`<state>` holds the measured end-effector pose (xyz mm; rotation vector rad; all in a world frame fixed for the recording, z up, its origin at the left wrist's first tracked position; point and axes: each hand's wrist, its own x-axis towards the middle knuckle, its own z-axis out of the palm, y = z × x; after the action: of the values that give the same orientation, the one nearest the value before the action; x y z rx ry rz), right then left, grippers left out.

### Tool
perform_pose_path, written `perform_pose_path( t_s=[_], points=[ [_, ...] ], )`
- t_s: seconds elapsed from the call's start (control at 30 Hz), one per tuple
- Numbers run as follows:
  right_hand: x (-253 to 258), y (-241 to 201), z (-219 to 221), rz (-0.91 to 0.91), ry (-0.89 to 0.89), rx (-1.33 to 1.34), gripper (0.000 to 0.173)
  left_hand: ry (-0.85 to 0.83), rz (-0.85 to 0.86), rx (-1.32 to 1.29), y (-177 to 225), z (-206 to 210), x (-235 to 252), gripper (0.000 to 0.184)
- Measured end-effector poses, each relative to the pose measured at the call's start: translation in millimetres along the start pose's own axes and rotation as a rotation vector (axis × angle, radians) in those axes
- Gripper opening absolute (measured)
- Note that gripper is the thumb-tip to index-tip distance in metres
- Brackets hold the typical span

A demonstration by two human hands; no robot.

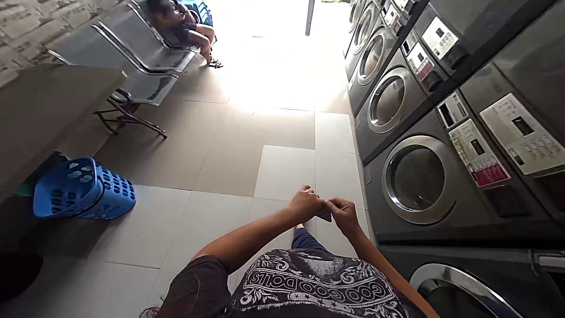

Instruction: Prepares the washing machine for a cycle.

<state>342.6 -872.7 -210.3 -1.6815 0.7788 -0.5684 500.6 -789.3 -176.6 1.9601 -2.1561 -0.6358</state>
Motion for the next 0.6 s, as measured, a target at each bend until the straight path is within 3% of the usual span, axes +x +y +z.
perform_pose_path(
  t_s=[0.17,0.3,0.5,0.6],
  points=[
    [193,-4,-10,0.238,-0.003,0.230,0.019,0.020,-0.158,0.083,-80,-73,124,0.022],
    [333,18,16,0.291,-0.064,-0.030,0.023,-0.014,-0.395,0.059,-157,-102,199,0.025],
    [508,2,48,0.349,-0.313,-0.470,0.028,0.101,-0.775,-0.077,-261,-138,287,0.035],
    [609,12,69,0.384,-0.264,-0.465,0.027,0.117,-0.870,-0.152,-329,-168,340,0.035]
  ],
)
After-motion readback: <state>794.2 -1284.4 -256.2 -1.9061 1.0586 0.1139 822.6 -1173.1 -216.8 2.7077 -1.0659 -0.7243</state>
